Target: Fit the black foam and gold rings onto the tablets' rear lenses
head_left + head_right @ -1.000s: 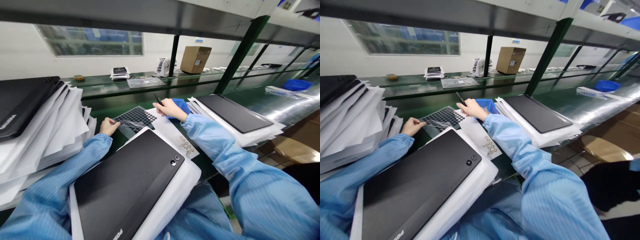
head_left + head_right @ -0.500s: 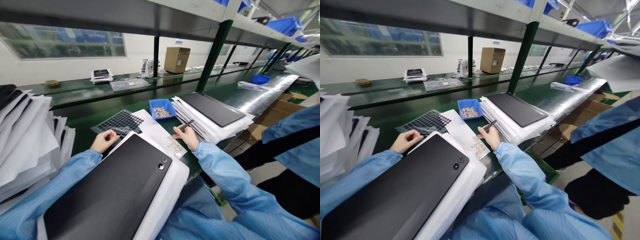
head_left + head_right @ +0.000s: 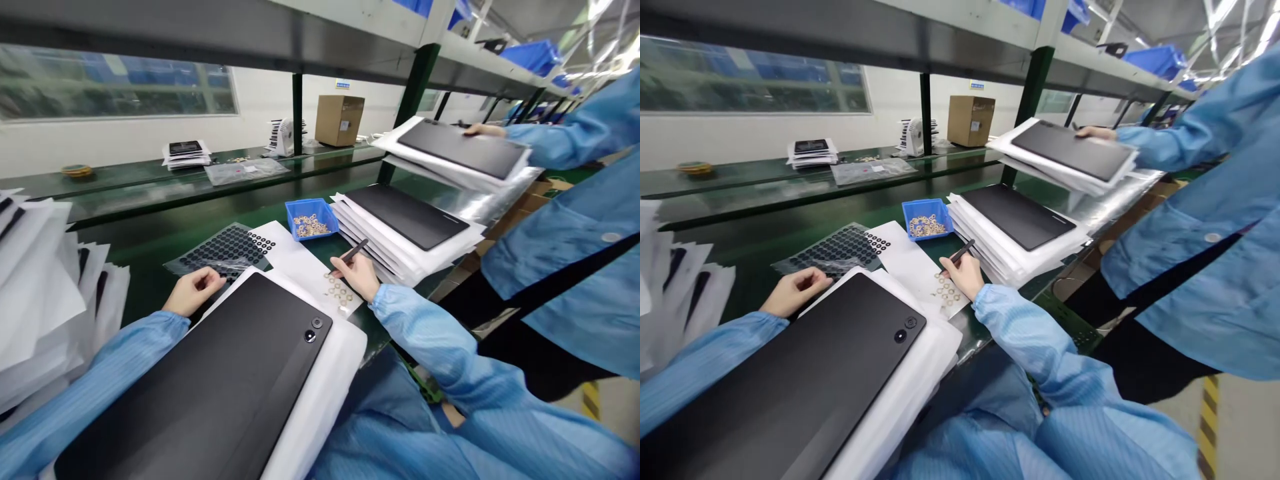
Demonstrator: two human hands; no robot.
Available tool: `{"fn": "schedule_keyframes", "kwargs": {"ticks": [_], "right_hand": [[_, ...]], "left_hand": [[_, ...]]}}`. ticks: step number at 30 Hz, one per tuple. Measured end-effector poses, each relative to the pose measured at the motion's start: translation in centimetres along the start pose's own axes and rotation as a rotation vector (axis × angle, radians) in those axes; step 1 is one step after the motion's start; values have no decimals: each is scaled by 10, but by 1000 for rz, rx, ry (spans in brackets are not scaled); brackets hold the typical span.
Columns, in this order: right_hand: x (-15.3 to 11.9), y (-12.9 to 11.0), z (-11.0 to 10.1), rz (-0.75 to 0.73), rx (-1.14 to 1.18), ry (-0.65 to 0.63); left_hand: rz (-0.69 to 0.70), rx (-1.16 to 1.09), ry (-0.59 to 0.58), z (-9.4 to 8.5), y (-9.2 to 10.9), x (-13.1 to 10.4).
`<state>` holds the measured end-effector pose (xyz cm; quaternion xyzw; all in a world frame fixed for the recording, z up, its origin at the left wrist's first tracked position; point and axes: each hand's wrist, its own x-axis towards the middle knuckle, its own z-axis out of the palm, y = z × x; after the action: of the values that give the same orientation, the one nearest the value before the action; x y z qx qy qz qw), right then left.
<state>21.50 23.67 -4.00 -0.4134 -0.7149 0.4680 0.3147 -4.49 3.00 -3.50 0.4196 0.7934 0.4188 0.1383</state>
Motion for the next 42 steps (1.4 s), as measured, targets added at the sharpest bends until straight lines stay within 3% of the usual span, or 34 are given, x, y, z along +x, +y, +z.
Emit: {"fn": "schedule_keyframes", "kwargs": {"ticks": [8,16,25,36,42], "right_hand": [[-1,-2,1,-20,-24,-1],[1,-2,1,4,-49,-30],[2,-20,8,-8,-159,17],[-2,-5,8,159,122,9],[-7,-17,2,219,287,-55]], "left_hand": [[20,0,14,3,-9,5],[4,22,-25,-1,4,-1],[6,40,-8,1,7,-1],[2,50,2,0,7,0],[3,51,-5,1,6,-1]]}}
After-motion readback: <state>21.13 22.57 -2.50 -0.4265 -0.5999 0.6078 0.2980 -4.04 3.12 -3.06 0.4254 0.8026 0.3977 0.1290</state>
